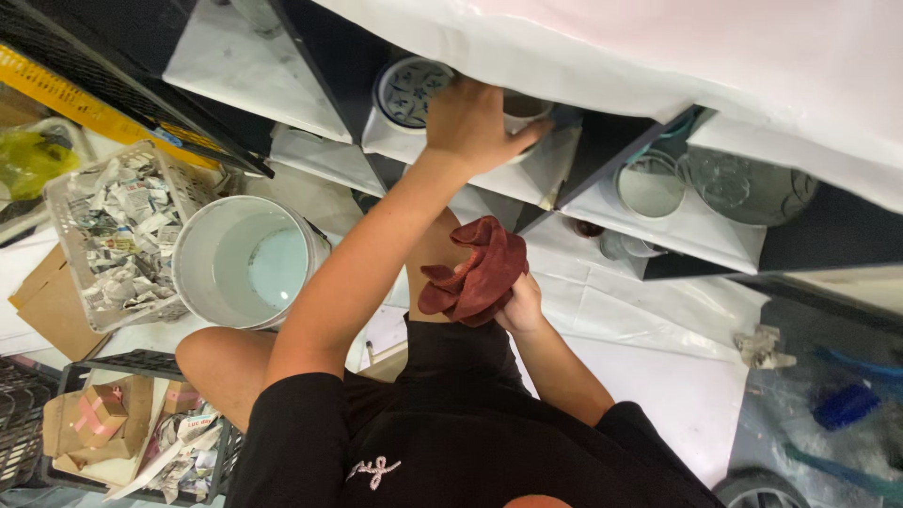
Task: The person sits on the floor and wipes multiple glass cups and a white mug with a red cloth. They pick up each item from a nearby shelf, wipe it thoroughly, and place it back on the shelf.
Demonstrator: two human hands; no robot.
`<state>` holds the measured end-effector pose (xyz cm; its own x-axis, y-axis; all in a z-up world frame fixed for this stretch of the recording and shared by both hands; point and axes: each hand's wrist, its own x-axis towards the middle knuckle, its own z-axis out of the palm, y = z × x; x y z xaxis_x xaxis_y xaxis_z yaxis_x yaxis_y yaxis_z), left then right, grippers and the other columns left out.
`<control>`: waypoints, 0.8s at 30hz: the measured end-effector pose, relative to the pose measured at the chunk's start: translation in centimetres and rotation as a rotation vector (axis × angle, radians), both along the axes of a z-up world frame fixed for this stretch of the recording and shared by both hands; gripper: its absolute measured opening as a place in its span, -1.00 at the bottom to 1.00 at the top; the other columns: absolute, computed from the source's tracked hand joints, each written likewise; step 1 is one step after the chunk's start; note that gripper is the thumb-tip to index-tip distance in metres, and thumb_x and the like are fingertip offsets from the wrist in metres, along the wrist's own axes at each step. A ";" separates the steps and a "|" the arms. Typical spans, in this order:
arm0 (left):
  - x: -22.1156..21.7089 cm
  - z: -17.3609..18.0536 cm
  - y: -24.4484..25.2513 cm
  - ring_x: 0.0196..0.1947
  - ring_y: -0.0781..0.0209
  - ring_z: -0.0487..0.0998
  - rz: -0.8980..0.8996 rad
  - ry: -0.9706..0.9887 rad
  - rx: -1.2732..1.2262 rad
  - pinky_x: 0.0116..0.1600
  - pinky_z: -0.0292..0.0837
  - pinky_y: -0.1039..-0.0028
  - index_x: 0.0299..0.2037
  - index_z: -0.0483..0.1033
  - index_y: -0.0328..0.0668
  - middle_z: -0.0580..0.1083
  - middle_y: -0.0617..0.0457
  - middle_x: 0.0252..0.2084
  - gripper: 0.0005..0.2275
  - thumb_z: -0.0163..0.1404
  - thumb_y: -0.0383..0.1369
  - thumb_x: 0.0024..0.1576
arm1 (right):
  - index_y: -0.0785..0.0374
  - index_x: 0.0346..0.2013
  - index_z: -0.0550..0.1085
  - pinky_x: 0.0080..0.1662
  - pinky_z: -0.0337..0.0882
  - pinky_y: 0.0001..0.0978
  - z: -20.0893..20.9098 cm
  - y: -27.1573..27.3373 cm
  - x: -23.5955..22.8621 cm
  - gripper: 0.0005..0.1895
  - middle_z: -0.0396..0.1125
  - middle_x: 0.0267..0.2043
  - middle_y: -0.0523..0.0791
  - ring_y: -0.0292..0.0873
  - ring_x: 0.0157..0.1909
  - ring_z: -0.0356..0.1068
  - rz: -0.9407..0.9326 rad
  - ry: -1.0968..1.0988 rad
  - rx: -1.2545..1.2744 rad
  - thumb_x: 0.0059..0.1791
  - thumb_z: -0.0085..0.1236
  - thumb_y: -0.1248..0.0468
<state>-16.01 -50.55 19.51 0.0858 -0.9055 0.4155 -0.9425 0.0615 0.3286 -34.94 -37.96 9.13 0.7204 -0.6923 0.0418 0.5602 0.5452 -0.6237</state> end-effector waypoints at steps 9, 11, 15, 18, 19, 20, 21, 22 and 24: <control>3.1 5.0 11.2 -0.22 -0.09 0.60 -0.032 -0.028 -0.039 -0.30 0.49 0.18 0.18 0.46 -0.25 0.54 -0.15 -0.15 -0.47 0.08 0.00 0.14 | 0.45 0.20 0.27 0.22 0.37 -0.13 -0.9 0.5 2.3 -0.44 0.35 0.12 0.04 -0.03 0.15 0.39 -0.025 0.208 -0.114 0.15 -0.25 0.01; 6.8 5.8 15.8 -0.28 0.02 0.62 -0.079 0.168 0.076 -0.26 0.49 0.27 0.11 0.54 -0.08 0.59 -0.03 -0.22 -0.61 0.09 -0.08 0.17 | 0.53 0.22 0.32 0.24 0.37 -0.17 -1.6 0.1 3.0 -0.42 0.33 0.14 0.05 -0.04 0.18 0.36 -0.054 0.109 -0.269 0.26 -0.25 -0.01; 14.7 4.7 19.1 -0.37 0.23 0.62 -0.008 0.615 0.104 -0.26 0.48 0.45 0.01 0.62 -0.10 0.63 0.01 -0.27 -0.75 0.11 -0.21 0.20 | 0.36 0.31 0.17 0.29 0.38 -0.04 -3.7 -0.4 6.0 -0.49 0.28 0.22 0.06 0.00 0.22 0.35 0.027 0.013 -0.209 0.27 -0.17 0.00; 21.0 1.7 15.4 -0.24 0.26 0.59 0.026 0.665 -0.170 -0.16 0.53 0.47 0.10 0.55 -0.17 0.61 0.00 -0.12 -0.73 0.16 -0.27 0.25 | 0.39 0.40 0.10 0.29 0.32 -0.16 -4.5 -1.0 9.0 -0.34 0.20 0.27 0.01 -0.08 0.27 0.27 0.012 0.263 -0.449 0.15 -0.10 0.01; 23.0 0.5 13.5 -0.19 0.24 0.59 0.112 0.671 -0.200 -0.18 0.54 0.47 0.14 0.49 -0.19 0.58 -0.02 -0.06 -0.65 0.20 -0.27 0.20 | 0.39 0.37 0.14 0.30 0.33 -0.14 -4.6 -1.1 10.0 -0.37 0.24 0.27 0.02 -0.05 0.28 0.31 0.110 0.154 -0.318 0.16 -0.14 0.00; 24.8 -0.8 11.3 -0.13 0.21 0.59 0.198 0.676 -0.230 -0.20 0.56 0.47 0.18 0.43 -0.22 0.56 -0.05 -0.01 -0.56 0.24 -0.26 0.14 | 0.40 0.34 0.17 0.32 0.34 -0.12 -4.6 -1.4 11.0 -0.40 0.27 0.27 0.03 -0.03 0.29 0.34 0.208 0.045 -0.186 0.16 -0.18 0.00; 26.2 -2.2 9.6 -0.08 0.18 0.59 0.280 0.685 -0.253 -0.22 0.58 0.47 0.21 0.38 -0.24 0.53 -0.07 0.05 -0.47 0.28 -0.26 0.09 | 0.42 0.36 0.16 0.30 0.33 -0.12 -4.5 -1.3 11.8 -0.44 0.26 0.24 0.04 -0.02 0.28 0.33 0.214 0.006 -0.107 0.23 -0.20 0.03; 27.4 -3.6 8.2 -0.05 0.12 0.56 0.334 0.721 -0.310 -0.20 0.58 0.44 0.25 0.32 -0.26 0.47 -0.12 0.09 -0.41 0.29 -0.30 0.04 | 0.44 0.39 0.15 0.28 0.32 -0.13 -4.3 -1.2 12.8 -0.47 0.25 0.21 0.05 -0.01 0.27 0.32 0.219 -0.034 -0.028 0.31 -0.22 0.06; 29.9 -5.0 5.2 0.02 0.01 0.51 0.439 0.781 -0.441 -0.16 0.59 0.38 0.31 0.21 -0.30 0.36 -0.21 0.18 -0.28 0.31 -0.37 -0.06 | 0.36 0.45 0.12 0.30 0.31 -0.10 -3.2 -1.6 15.1 -0.51 0.21 0.24 0.01 -0.01 0.29 0.29 0.184 -0.037 0.093 0.32 -0.27 0.09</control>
